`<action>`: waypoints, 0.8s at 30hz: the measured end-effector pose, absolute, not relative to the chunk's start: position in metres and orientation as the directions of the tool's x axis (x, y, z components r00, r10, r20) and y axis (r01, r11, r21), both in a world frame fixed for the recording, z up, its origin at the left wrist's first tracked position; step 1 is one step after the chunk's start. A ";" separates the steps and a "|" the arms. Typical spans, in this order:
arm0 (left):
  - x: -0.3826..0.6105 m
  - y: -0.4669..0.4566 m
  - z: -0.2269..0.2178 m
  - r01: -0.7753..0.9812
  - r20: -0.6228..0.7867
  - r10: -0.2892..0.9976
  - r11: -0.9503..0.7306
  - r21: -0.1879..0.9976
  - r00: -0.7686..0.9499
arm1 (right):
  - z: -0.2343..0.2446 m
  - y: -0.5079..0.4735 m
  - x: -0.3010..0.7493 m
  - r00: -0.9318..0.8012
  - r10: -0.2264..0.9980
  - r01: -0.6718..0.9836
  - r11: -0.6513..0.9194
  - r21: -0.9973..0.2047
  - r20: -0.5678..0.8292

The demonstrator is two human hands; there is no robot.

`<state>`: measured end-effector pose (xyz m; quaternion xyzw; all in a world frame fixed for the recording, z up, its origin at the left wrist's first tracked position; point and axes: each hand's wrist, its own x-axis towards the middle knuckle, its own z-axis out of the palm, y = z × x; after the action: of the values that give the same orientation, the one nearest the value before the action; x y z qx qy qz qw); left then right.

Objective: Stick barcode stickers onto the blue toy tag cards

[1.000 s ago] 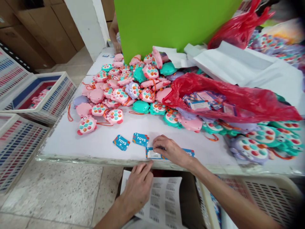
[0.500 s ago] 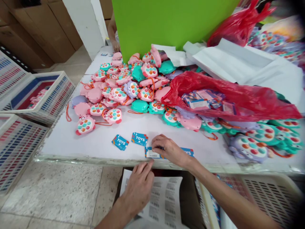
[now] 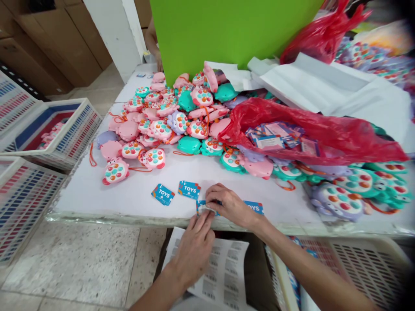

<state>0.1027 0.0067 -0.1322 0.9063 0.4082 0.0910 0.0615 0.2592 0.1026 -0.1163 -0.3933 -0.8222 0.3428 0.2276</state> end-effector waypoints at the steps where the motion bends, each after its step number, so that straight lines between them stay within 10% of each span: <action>1: 0.103 0.008 -0.133 0.723 0.112 0.745 -0.666 0.182 0.658 | -0.117 0.103 0.259 -0.583 0.806 0.493 0.454 -0.742 0.105; 10: 0.095 0.010 -0.138 0.694 0.075 0.718 -0.690 0.205 0.692 | -0.121 0.097 0.258 -0.461 0.881 0.563 0.382 -0.733 0.105; 24: 0.097 0.007 -0.142 0.709 0.108 0.750 -0.654 0.264 0.652 | -0.113 0.089 0.255 -0.358 0.925 0.847 0.380 -0.372 0.129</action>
<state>0.0968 0.0069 -0.1417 0.9035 0.4036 0.1042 0.0995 0.2554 0.0895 -0.1129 -0.5433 -0.8152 0.1214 0.1601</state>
